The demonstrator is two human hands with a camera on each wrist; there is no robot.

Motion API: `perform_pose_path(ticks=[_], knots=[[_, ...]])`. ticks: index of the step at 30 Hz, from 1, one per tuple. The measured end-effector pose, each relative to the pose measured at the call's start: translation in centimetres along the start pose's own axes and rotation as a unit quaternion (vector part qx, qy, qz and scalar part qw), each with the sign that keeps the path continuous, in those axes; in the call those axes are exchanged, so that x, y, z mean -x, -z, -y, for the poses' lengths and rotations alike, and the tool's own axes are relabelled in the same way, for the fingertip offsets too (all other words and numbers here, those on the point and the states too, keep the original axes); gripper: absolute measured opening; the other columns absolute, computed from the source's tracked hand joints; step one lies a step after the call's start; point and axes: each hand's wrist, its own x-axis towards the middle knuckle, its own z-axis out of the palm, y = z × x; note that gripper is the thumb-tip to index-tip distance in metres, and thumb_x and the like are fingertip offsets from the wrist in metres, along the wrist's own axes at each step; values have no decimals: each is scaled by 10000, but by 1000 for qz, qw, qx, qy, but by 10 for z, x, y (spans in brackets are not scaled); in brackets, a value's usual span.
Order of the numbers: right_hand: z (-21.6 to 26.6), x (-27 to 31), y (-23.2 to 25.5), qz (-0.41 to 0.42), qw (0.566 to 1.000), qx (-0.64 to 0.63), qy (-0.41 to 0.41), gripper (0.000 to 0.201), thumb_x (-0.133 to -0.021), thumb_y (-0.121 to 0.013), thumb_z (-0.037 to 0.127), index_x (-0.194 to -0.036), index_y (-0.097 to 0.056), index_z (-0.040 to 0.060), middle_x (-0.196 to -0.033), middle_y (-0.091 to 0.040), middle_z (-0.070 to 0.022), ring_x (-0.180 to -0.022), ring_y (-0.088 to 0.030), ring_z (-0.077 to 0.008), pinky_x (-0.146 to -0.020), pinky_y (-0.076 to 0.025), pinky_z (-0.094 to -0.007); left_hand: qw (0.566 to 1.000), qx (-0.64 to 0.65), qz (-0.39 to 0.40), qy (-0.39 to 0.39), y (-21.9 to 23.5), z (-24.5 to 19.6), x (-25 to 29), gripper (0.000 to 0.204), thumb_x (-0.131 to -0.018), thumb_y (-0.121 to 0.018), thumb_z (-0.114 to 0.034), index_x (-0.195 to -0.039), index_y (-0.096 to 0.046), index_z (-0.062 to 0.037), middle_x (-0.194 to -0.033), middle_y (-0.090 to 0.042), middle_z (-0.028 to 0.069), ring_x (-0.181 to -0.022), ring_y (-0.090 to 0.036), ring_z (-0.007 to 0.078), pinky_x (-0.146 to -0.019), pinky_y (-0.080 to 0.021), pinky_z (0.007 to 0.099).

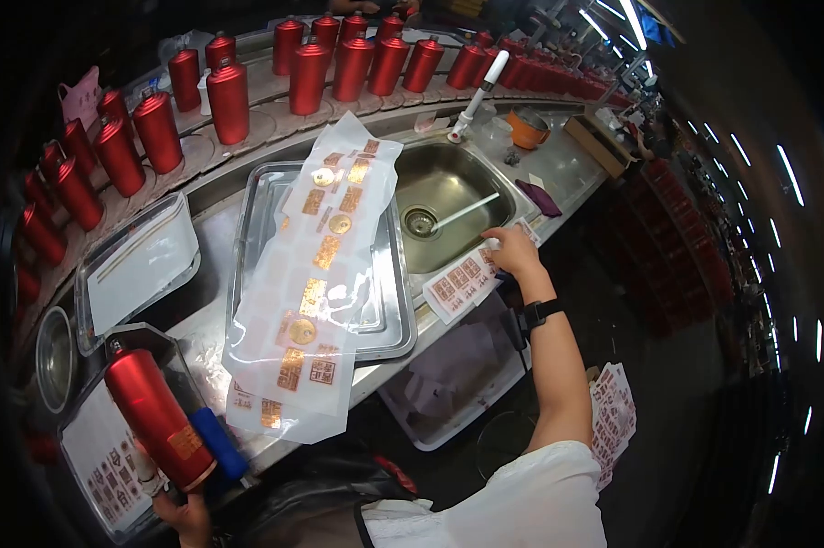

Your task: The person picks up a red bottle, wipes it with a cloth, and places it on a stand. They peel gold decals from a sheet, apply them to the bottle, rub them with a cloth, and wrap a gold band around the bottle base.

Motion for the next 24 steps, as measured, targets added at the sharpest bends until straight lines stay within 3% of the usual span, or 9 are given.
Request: perform_pose_path(ticks=[3, 6, 7, 8, 10, 15, 17, 22, 24], knots=[[-33, -26, -14, 77, 986, -147, 32, 364, -716, -822, 201, -1074, -763, 169, -1028, -703, -176, -981, -682, -307, -858, -531, -396, 1000, 27, -12, 10, -3, -9, -5, 887, -883, -759, -327, -1525, -281, 57, -1563, -357, 212, -1449, -348, 314, -1195, -230, 411], [-38, -41, -17, 98, 980, -154, 74, 341, -709, -827, 179, -1040, -765, 120, -998, -727, -181, -974, -690, -296, -858, -530, -393, 1000, 14, -4, 5, -2, -11, -6, 930, -838, -813, -216, -1541, -259, 36, -1559, -354, 219, -1413, -394, 320, -1161, -311, 420], [-41, -45, -21, 79, 982, -138, 106, 342, -748, -783, 112, -1086, -742, 83, -929, -732, -109, -869, -676, -214, -785, -540, -354, 1000, -1, 0, 8, 0, -9, -3, 931, -845, -807, -260, -1537, -263, 46, -1557, -359, 225, -1417, -390, 326, -1163, -306, 418], [-44, -53, -24, 142, 971, -189, 45, 298, -768, -762, 72, -1062, -729, 38, -933, -735, -96, -799, -682, -181, -746, -546, -315, 1000, -25, 8, 8, 2, -8, -2, 919, -856, -794, -291, -1530, -273, 55, -1554, -360, 241, -1423, -387, 346, -1163, -302, 420], [-48, -64, -27, 181, 948, -258, 36, 188, -774, -756, 45, -952, -714, 1, -886, -734, -72, -744, -680, -142, -688, -541, -278, 1000, -25, -8, 10, 0, -15, -6, 846, -886, -755, -327, -1497, -330, 76, -1549, -380, 221, -1440, -369, 320, -1183, -266, 401], [-33, -104, -45, 163, 963, -214, 25, 123, -752, -779, 44, -819, -682, 9, -755, -710, -44, -707, -665, -119, -638, -508, -265, 999, -41, -9, 1, 1, -18, -9, 798, -904, -732, -292, -1493, -339, 75, -1539, -391, 237, -1430, -387, 341, -1173, -288, 405], [-3, -105, -43, 138, 973, -180, 30, 148, -724, -809, 93, -751, -689, 10, -701, -696, -48, -668, -652, -122, -619, -490, -272, 998, -55, 2, -1, 4, -11, -3, 863, -868, -772, -270, -1509, -303, 67, -1542, -370, 258, -1427, -383, 376, -1171, -293, 422], [54, -124, -66, 167, 982, -51, 66, 253, -661, -847, 234, -764, -745, 27, -739, -727, -101, -659, -675, -196, -659, -525, -334, 999, -39, 7, 3, 2, -11, -4, 902, -835, -804, -231, -1518, -289, 54, -1542, -363, 266, -1426, -372, 410, -1167, -300, 444], [68, -121, -66, 172, 984, -15, 38, 244, -645, -839, 228, -787, -768, 42, -766, -736, -129, -686, -694, -229, -698, -542, -352, 999, -31, 13, 8, 4, -8, -3, 905, -821, -813, -205, -1519, -294, 47, -1539, -370, 264, -1424, -372, 417, -1164, -304, 452]])
